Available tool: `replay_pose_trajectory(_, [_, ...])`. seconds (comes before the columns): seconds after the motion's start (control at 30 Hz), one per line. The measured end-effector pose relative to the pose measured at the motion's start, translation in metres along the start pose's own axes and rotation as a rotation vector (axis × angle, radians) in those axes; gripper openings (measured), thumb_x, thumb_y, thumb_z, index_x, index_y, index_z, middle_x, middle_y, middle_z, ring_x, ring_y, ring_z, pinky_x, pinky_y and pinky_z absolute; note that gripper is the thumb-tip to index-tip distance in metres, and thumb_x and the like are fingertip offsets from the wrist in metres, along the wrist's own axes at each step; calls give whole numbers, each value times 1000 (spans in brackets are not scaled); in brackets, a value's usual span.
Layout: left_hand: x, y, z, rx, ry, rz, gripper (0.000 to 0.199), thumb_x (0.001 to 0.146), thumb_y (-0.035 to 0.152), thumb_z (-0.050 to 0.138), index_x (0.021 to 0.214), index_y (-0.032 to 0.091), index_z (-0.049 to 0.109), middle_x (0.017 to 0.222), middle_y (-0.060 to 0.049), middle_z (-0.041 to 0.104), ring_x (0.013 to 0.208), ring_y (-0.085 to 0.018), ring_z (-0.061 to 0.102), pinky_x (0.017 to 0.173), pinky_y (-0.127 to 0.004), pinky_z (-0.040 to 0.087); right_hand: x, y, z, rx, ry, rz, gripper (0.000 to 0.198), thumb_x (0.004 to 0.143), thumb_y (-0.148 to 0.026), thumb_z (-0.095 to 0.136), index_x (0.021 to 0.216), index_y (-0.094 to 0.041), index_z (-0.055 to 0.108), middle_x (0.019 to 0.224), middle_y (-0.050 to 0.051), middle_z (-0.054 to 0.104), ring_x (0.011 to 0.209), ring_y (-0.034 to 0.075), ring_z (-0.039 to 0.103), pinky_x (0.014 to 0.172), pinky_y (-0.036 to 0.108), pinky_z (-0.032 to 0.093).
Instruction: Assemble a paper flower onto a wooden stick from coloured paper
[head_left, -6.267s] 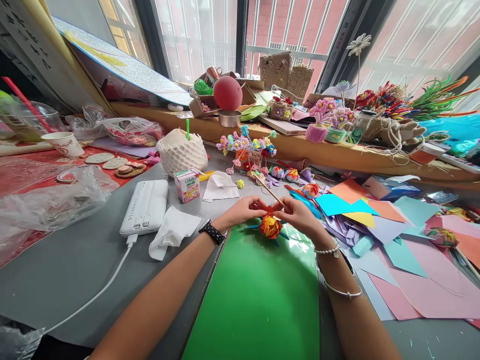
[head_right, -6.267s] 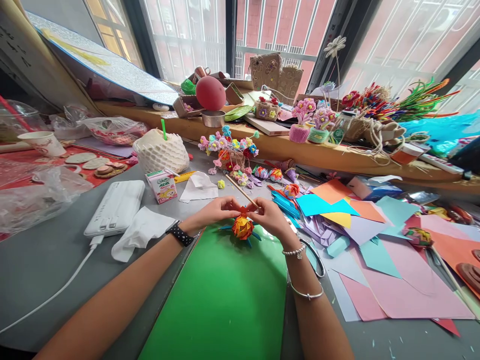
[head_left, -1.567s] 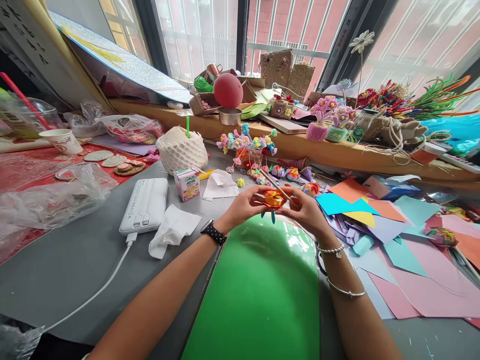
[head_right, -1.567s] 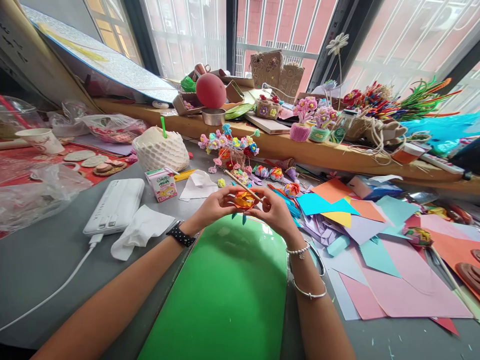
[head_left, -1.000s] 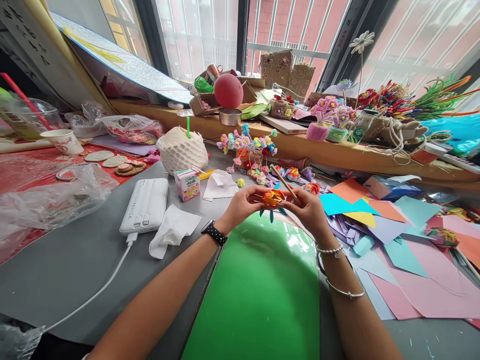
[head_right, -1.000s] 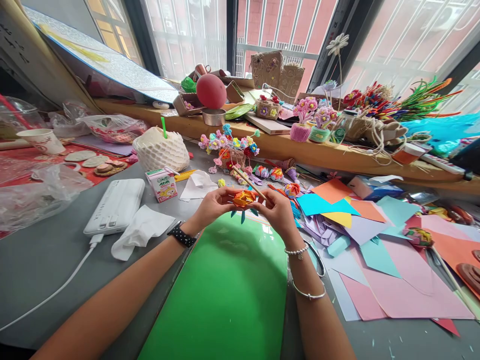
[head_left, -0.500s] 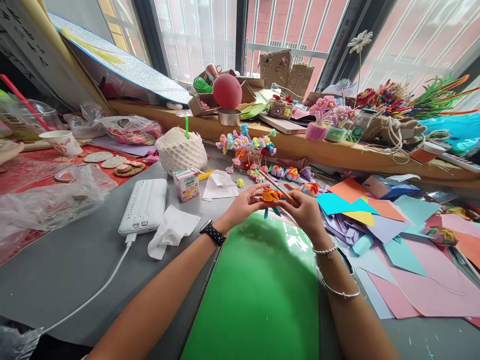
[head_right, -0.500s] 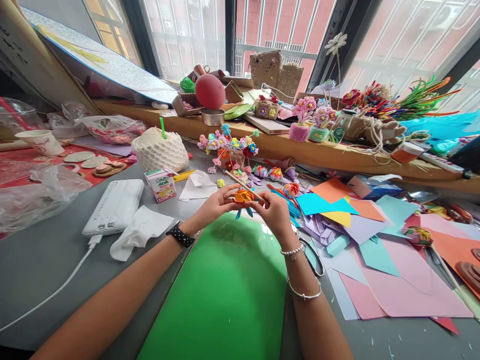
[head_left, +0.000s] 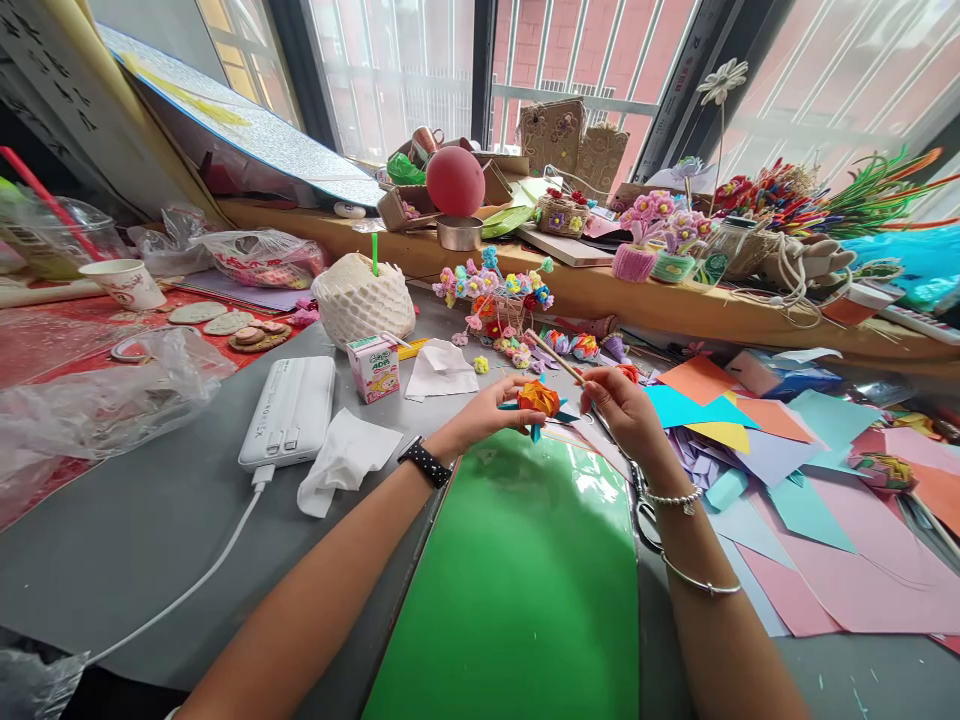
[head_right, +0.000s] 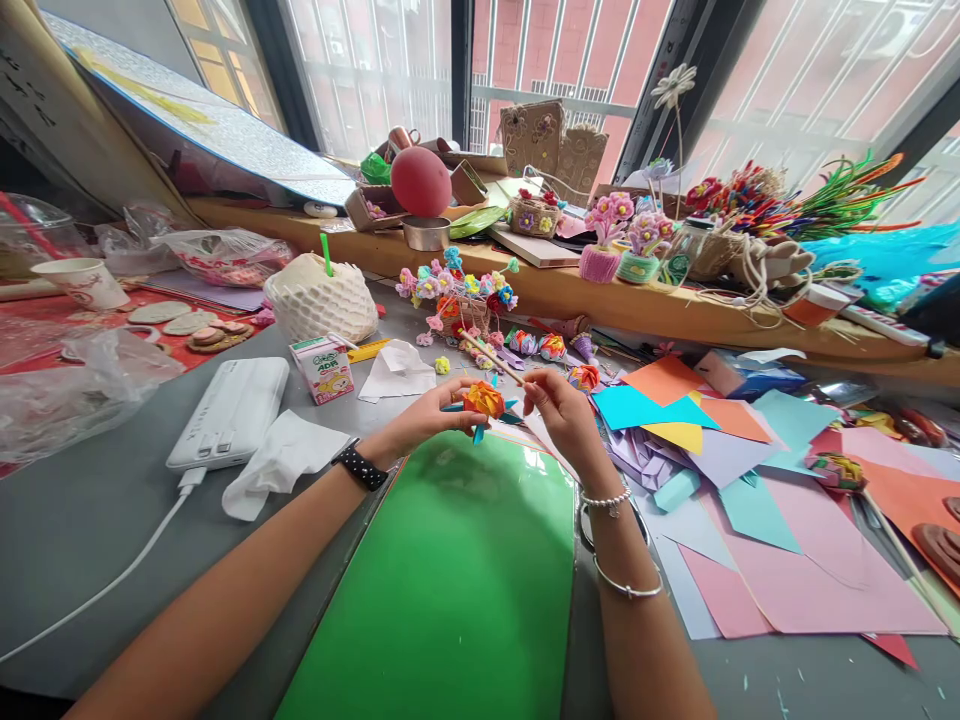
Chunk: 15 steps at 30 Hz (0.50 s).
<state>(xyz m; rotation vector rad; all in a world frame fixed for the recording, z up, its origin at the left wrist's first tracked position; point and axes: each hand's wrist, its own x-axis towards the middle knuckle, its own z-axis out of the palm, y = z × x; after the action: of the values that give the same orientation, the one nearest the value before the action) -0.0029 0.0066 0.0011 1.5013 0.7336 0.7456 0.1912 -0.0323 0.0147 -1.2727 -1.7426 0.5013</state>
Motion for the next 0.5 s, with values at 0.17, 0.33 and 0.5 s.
replay_pose_trajectory(0.17, [0, 1, -2, -64, -23, -27, 52, 62, 27, 67, 109, 16, 49, 105, -10, 56, 85, -16, 56, 71, -25, 41, -1, -6, -2, -69, -132, -96, 18, 74, -36, 55, 73, -18, 59, 77, 4, 58, 69, 14, 54, 57, 25, 42])
replay_pose_trajectory(0.33, [1, -5, -6, -118, 7, -59, 58, 60, 29, 68, 109, 14, 42, 84, -7, 61, 67, -13, 57, 58, -23, 39, -1, -8, 0, -23, -189, -41, 20, 72, -36, 59, 82, -18, 56, 70, 2, 59, 62, 13, 54, 53, 24, 43])
replay_pose_trajectory(0.5, [1, -6, -7, -220, -13, -51, 55, 56, 30, 70, 101, 15, 42, 88, -8, 60, 74, -15, 59, 61, -23, 40, -3, -8, 1, 1, -195, -31, 24, 72, -35, 59, 88, -18, 55, 64, -1, 56, 60, 12, 53, 53, 23, 43])
